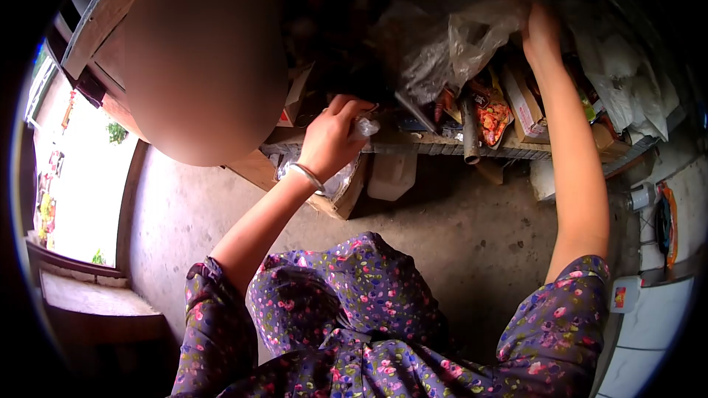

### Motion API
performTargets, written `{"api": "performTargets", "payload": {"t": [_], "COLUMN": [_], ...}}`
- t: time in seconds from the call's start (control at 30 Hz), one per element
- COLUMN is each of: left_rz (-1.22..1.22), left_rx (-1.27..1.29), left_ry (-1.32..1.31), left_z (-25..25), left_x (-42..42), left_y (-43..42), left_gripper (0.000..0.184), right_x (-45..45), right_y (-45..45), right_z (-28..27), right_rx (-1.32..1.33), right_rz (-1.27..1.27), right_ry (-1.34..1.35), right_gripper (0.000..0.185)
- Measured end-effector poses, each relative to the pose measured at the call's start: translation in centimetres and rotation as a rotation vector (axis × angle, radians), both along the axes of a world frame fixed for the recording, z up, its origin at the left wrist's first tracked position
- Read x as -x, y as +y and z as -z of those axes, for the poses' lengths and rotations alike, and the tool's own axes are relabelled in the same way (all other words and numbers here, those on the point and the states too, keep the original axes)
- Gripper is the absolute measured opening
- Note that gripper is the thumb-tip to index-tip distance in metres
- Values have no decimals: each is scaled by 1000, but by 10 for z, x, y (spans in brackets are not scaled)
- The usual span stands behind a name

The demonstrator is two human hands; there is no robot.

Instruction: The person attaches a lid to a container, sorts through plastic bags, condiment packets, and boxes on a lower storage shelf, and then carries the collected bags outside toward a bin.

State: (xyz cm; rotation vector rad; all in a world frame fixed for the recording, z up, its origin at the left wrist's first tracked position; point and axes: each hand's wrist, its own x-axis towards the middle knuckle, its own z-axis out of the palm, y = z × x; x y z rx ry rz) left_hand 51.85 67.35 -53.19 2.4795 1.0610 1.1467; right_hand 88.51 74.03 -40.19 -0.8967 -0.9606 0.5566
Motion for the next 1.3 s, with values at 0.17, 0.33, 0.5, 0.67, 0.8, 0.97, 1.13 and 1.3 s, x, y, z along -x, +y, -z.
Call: {"api": "performTargets", "payload": {"t": [0.17,0.33,0.5,0.67,0.8,0.97,1.13,1.3], "left_rz": [-59,-174,1,114,125,76,11,73], "left_rx": [-25,-232,-252,-119,-9,80,293,423], "left_ry": [130,338,277,151,79,18,-83,-227], "left_z": [16,34,39,42,32,28,21,24], "left_x": [-41,-54,-35,-16,12,60,97,95], "left_y": [-5,-7,-43,-72,-89,-102,-115,-118], "left_gripper": [45,32,31,36,42,47,43,38], "right_x": [14,73,111,140,144,141,168,254], "right_y": [-32,-89,-105,-90,-72,-67,-71,-31], "right_z": [59,62,54,97,119,102,35,28], "right_rx": [484,494,-157,-214,17,170,689,751], "right_rz": [136,325,249,-97,-25,-140,-674,-1060], "right_ry": [-1123,-1521,-1621,-1700,-1796,-1683,-1008,-357], "right_gripper": [77,97,47,19,22,20,25,33]}}
